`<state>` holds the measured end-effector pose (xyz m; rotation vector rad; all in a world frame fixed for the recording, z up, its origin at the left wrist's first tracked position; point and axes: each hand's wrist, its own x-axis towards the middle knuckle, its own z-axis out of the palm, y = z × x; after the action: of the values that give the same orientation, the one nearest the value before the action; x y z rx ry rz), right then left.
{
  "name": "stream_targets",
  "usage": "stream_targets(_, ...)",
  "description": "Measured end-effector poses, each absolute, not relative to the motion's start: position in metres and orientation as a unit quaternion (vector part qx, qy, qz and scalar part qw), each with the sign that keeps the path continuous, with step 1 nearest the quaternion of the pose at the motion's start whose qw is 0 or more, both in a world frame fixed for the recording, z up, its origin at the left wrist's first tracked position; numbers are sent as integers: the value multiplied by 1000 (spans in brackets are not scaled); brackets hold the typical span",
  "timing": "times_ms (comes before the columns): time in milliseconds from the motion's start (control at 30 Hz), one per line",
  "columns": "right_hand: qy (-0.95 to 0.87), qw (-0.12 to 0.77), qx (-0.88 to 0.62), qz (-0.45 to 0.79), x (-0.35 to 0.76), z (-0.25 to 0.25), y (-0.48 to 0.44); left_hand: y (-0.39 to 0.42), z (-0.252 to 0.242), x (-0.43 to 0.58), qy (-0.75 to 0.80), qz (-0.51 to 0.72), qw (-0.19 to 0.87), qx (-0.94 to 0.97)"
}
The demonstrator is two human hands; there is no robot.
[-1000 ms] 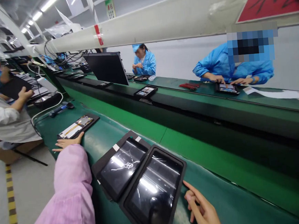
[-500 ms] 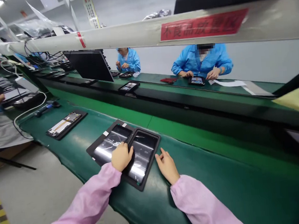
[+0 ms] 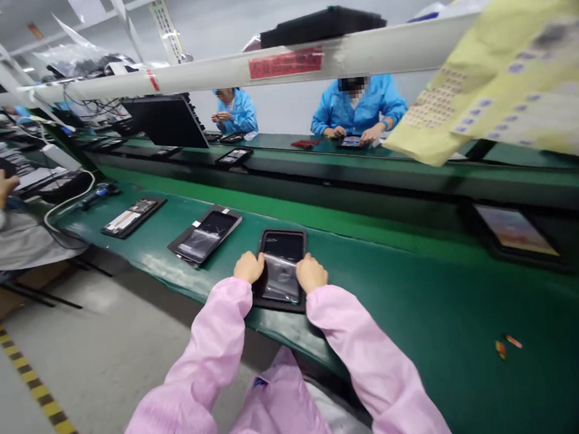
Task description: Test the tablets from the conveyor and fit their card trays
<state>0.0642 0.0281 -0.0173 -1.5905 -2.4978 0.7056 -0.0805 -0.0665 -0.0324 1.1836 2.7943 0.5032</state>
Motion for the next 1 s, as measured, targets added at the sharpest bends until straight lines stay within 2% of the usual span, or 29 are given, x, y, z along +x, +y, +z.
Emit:
stream_targets(133,-792,73,-569,208,199,-27,40,-66,-40,16,864,163,84,470)
stream_targets(267,-757,122,-609,202,291,-40,23,-30,-36,82,813,190,34,549)
stream_targets(533,-685,232,-655,217,299,-55,-3,23,-40,103,731,111,-29,673)
stream_targets(667,-655,283,-661,232,298,-60,3,31,-30,94,717,94,35,690)
stream_targets(833,-628,370,-629,270,307,-60,23,44,7,91,714,203,146,654)
stream_targets(1000,-634,474,-513,331,289,-33,33,53,50,87,648,359,81,667)
